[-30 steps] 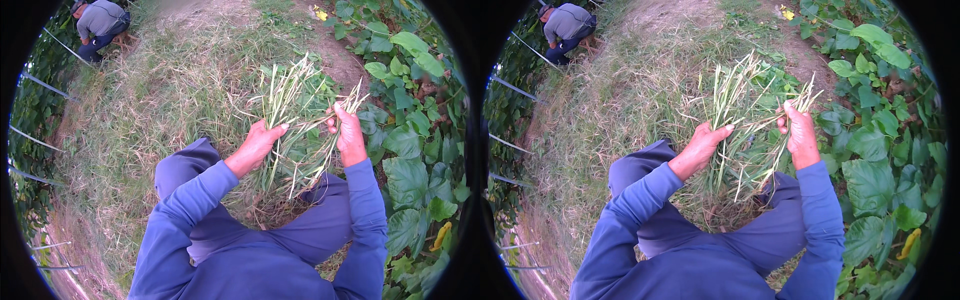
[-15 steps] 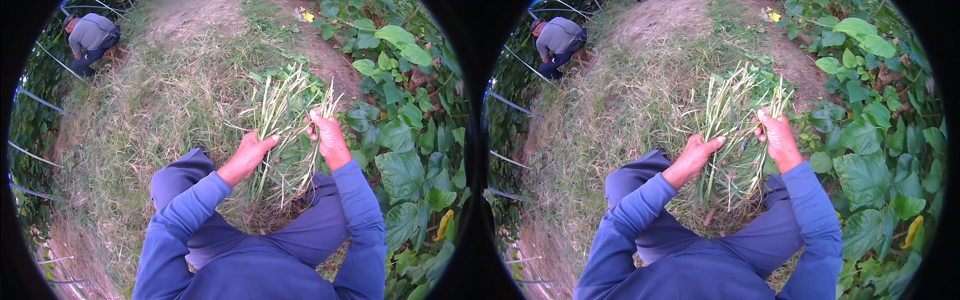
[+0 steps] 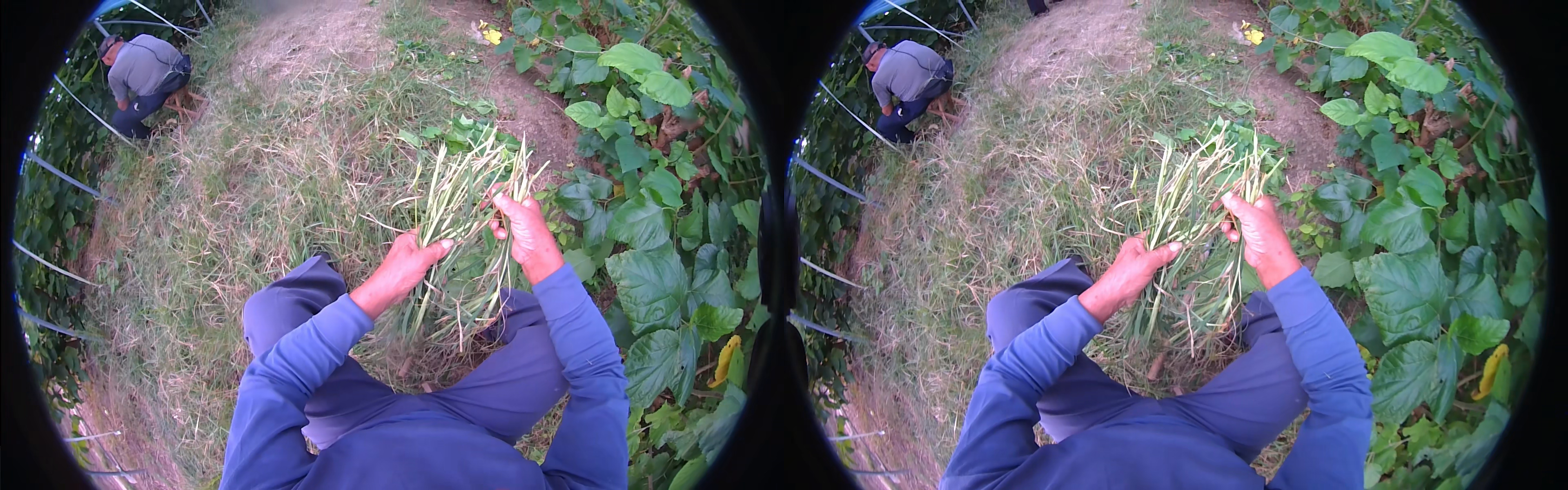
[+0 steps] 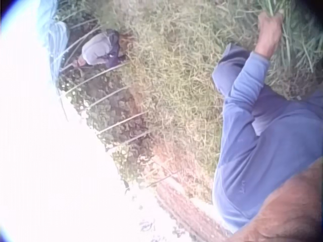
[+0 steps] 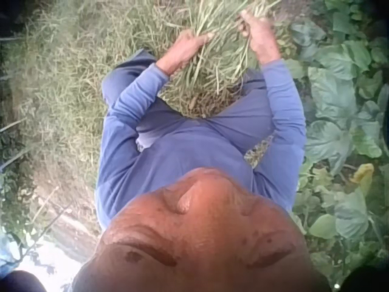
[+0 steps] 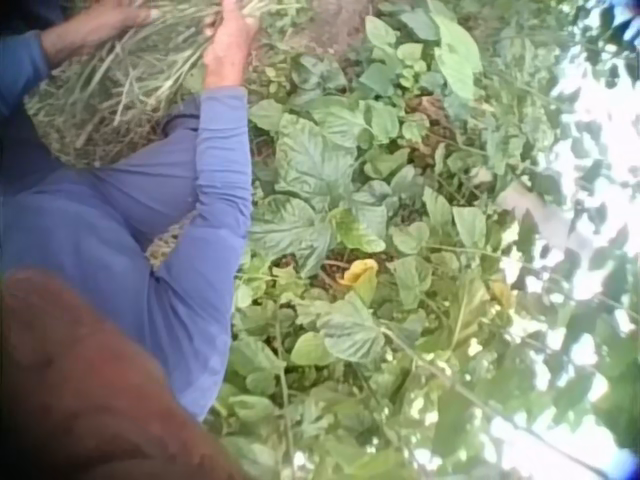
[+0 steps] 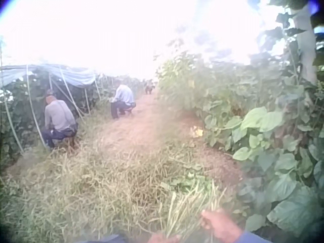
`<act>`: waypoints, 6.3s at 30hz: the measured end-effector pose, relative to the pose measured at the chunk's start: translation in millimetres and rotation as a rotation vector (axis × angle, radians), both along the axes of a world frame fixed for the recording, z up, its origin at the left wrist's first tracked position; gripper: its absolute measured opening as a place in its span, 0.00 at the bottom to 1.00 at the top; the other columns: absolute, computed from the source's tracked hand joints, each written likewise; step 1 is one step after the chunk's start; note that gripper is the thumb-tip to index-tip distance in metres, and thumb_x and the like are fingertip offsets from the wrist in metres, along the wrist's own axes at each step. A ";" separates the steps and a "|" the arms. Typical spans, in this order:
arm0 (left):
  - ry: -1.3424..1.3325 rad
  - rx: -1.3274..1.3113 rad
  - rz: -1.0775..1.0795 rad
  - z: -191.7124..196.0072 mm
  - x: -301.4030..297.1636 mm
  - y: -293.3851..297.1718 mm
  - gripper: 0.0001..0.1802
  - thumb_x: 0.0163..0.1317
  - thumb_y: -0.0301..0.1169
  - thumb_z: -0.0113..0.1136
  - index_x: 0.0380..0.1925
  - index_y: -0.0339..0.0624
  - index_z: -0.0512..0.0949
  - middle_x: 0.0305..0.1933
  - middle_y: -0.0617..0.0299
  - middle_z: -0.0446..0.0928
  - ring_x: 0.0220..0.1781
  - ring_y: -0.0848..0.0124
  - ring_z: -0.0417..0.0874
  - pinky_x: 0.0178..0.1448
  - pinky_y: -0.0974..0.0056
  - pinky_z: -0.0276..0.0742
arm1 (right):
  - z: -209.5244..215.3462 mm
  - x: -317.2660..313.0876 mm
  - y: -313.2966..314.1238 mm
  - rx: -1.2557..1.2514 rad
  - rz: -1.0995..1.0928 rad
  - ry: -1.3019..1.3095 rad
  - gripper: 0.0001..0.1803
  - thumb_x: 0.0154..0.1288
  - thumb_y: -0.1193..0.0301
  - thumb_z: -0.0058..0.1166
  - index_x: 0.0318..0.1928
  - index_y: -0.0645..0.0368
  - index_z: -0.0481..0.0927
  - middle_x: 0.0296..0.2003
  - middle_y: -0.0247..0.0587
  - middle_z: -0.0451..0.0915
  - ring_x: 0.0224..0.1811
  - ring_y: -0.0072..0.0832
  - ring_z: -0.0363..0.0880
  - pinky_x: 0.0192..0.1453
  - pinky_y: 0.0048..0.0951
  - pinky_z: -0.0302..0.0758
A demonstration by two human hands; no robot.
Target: The person sits on the ground in a greenhouse and uses a sickle to cut grass, then gathers the cuttings into a bundle. They repeatedly adjust and align the grass stalks by hand to form a neat bunch.
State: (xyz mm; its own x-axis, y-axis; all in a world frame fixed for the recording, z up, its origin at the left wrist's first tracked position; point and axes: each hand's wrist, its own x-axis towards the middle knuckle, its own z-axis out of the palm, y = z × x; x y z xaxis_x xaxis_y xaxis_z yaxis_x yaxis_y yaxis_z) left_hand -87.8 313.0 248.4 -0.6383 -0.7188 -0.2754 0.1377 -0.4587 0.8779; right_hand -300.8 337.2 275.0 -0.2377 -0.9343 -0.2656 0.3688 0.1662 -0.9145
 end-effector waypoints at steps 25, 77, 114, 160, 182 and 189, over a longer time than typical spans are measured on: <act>0.036 -0.116 -0.082 -9.9 4.7 6.3 0.19 0.66 0.31 0.56 0.54 0.33 0.72 0.46 0.62 0.79 0.46 0.76 0.75 0.53 0.67 0.73 | -5.7 5.6 -4.2 0.026 -0.080 0.041 0.12 0.59 0.70 0.60 0.43 0.53 0.73 0.29 0.25 0.72 0.20 0.15 0.67 0.14 0.17 0.59; -0.021 -0.091 -0.107 -10.0 6.7 6.9 0.20 0.66 0.32 0.58 0.54 0.32 0.72 0.45 0.59 0.80 0.42 0.77 0.79 0.46 0.68 0.78 | 2.8 -9.2 -3.1 0.038 -0.162 0.065 0.09 0.59 0.67 0.61 0.39 0.50 0.76 0.28 0.24 0.76 0.23 0.17 0.71 0.20 0.20 0.60; -0.021 -0.101 -0.102 -12.3 0.1 11.4 0.19 0.66 0.28 0.55 0.55 0.33 0.72 0.48 0.60 0.80 0.45 0.76 0.79 0.50 0.68 0.77 | 0.6 -3.9 -8.1 0.058 -0.163 0.091 0.08 0.60 0.65 0.61 0.38 0.49 0.77 0.26 0.22 0.75 0.21 0.14 0.67 0.19 0.18 0.58; -0.034 -0.310 -0.149 -13.4 4.5 11.9 0.19 0.67 0.32 0.56 0.54 0.32 0.72 0.48 0.61 0.79 0.48 0.76 0.74 0.56 0.67 0.72 | -43.5 -32.1 -18.3 -0.083 -0.198 -0.173 0.20 0.68 0.73 0.51 0.60 0.60 0.70 0.52 0.40 0.78 0.51 0.31 0.77 0.56 0.36 0.76; -0.032 -0.014 -0.027 -18.4 6.2 2.4 0.14 0.66 0.31 0.56 0.48 0.33 0.74 0.35 0.62 0.78 0.29 0.76 0.79 0.29 0.69 0.81 | -21.0 -134.7 -19.7 -0.188 -0.712 -0.103 0.08 0.65 0.68 0.57 0.37 0.60 0.75 0.30 0.37 0.75 0.31 0.29 0.75 0.36 0.35 0.77; -0.065 0.034 0.131 -15.9 15.7 -12.6 0.11 0.66 0.32 0.57 0.44 0.37 0.76 0.31 0.65 0.78 0.26 0.78 0.77 0.28 0.70 0.78 | -24.8 -160.4 -5.5 -0.220 -0.731 -0.160 0.08 0.67 0.69 0.54 0.37 0.60 0.72 0.29 0.38 0.73 0.32 0.30 0.74 0.40 0.37 0.77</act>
State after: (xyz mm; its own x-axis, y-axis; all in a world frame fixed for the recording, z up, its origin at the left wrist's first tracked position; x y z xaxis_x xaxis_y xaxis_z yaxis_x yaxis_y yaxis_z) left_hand -72.2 300.4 232.5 -0.5196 -0.7842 -0.3392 0.1413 -0.4704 0.8710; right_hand -461.2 331.8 250.2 -0.7878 -0.5904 -0.1753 0.4452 -0.3493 -0.8245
